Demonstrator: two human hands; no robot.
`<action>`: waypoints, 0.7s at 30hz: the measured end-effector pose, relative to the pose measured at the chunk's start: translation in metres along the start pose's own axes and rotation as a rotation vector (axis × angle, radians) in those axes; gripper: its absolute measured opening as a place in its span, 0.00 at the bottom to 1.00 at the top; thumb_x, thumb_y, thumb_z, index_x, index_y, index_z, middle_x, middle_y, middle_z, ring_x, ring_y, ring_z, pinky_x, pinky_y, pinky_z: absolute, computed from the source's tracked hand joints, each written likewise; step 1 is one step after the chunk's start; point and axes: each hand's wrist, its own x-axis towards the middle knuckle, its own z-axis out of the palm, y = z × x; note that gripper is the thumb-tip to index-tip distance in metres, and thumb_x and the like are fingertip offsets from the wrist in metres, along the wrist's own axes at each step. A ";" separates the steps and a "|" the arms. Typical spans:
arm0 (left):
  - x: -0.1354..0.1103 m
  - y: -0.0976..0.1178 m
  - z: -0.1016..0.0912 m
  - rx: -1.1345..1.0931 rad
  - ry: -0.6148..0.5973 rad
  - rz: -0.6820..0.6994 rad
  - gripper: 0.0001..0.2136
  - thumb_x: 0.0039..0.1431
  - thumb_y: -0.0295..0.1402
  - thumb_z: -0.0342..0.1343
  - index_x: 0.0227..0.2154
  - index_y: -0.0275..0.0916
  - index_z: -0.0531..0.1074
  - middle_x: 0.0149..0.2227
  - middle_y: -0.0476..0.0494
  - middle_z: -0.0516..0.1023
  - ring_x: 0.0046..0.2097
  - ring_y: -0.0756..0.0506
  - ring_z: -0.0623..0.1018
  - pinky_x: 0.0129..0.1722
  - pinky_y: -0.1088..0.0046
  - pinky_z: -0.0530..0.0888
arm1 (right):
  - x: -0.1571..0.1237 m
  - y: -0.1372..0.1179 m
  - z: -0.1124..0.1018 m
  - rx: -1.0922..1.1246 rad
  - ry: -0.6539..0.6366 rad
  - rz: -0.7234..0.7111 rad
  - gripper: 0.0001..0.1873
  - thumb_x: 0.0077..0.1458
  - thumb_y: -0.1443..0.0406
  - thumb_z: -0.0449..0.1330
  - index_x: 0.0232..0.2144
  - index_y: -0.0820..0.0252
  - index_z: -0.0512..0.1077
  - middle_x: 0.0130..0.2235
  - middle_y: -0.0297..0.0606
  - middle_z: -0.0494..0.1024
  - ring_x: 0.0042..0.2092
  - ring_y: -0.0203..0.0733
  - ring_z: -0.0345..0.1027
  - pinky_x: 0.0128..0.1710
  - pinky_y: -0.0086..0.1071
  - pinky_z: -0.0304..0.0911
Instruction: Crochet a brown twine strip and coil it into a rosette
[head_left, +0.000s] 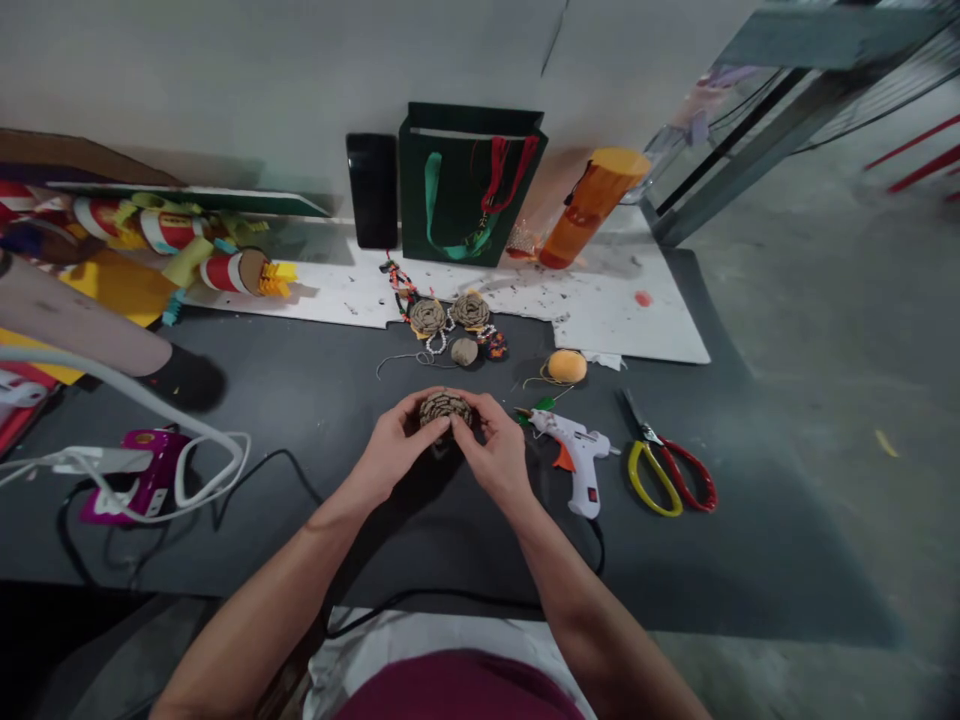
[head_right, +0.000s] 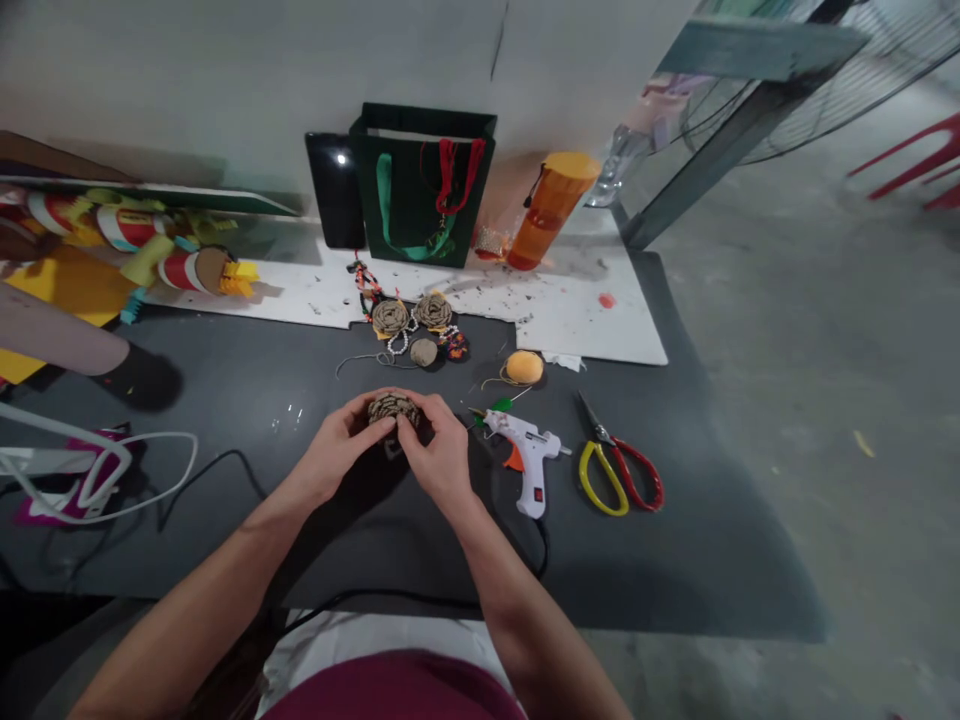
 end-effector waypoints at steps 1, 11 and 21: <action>0.000 0.000 -0.001 0.079 0.001 0.019 0.17 0.51 0.32 0.61 0.45 0.36 0.75 0.45 0.41 0.79 0.47 0.43 0.75 0.50 0.66 0.69 | 0.000 -0.001 0.000 0.001 -0.011 -0.009 0.14 0.54 0.67 0.56 0.44 0.56 0.74 0.38 0.39 0.77 0.38 0.42 0.71 0.38 0.34 0.67; -0.005 0.008 -0.004 0.332 0.015 0.152 0.13 0.59 0.37 0.52 0.40 0.37 0.78 0.33 0.46 0.71 0.36 0.47 0.70 0.37 0.72 0.67 | -0.002 0.002 0.002 0.055 0.013 0.000 0.15 0.55 0.65 0.56 0.46 0.55 0.74 0.41 0.40 0.77 0.42 0.43 0.71 0.43 0.36 0.68; -0.006 0.017 0.002 0.070 -0.108 -0.011 0.06 0.50 0.33 0.58 0.23 0.35 0.72 0.23 0.51 0.68 0.28 0.51 0.66 0.30 0.75 0.64 | 0.001 0.005 0.005 0.317 0.103 0.178 0.15 0.52 0.63 0.60 0.43 0.57 0.75 0.42 0.40 0.80 0.44 0.44 0.74 0.47 0.38 0.69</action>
